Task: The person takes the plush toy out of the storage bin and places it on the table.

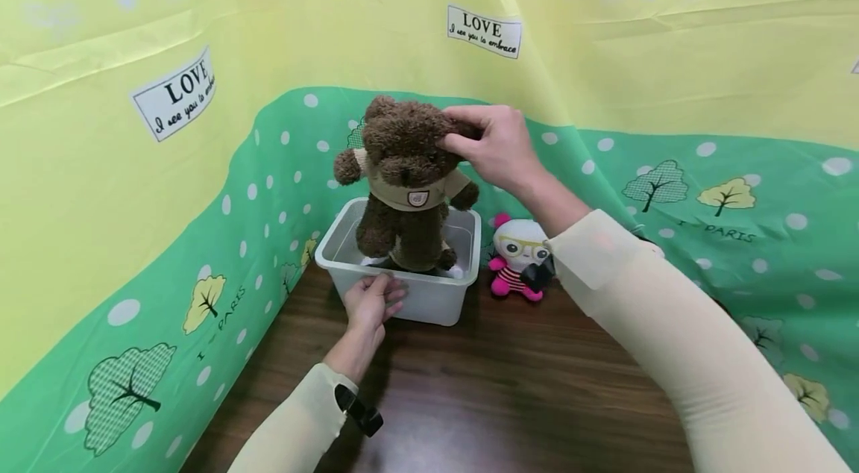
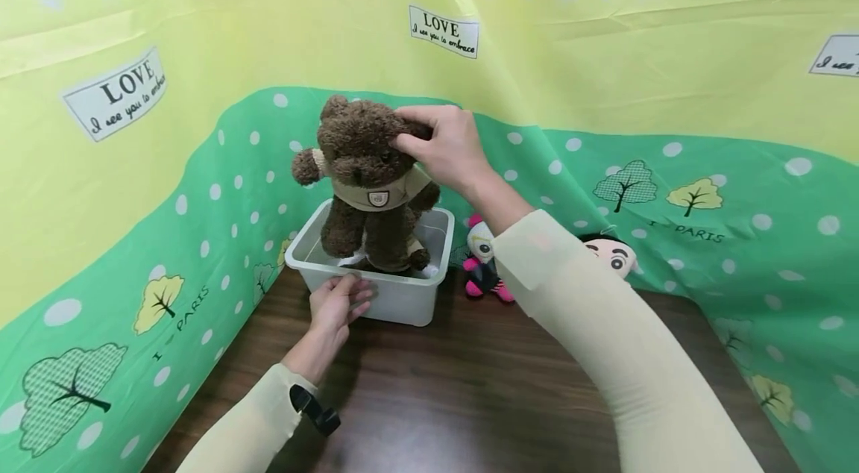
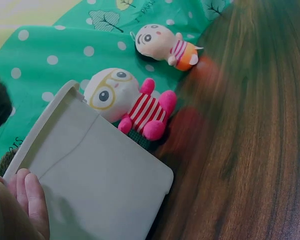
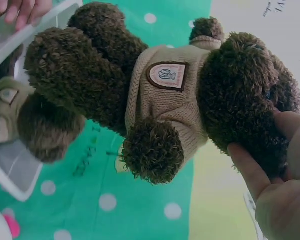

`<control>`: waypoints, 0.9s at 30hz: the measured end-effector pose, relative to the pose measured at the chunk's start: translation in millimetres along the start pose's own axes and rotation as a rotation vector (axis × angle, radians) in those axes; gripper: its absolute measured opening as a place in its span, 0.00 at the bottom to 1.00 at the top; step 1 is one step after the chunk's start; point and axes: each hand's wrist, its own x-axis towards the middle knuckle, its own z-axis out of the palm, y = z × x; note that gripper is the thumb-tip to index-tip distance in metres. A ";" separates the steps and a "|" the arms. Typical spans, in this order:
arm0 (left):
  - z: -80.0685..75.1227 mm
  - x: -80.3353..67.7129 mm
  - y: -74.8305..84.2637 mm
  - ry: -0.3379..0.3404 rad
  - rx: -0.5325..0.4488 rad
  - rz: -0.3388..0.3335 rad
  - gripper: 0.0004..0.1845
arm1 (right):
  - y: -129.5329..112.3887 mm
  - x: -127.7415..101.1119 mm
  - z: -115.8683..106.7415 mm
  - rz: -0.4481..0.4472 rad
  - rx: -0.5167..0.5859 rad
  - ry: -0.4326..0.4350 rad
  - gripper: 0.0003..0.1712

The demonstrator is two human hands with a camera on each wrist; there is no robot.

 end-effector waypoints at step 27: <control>-3.3 -3.3 6.6 -0.004 0.027 -0.070 0.13 | 84.0 -118.0 -114.5 0.220 -0.176 -0.060 0.21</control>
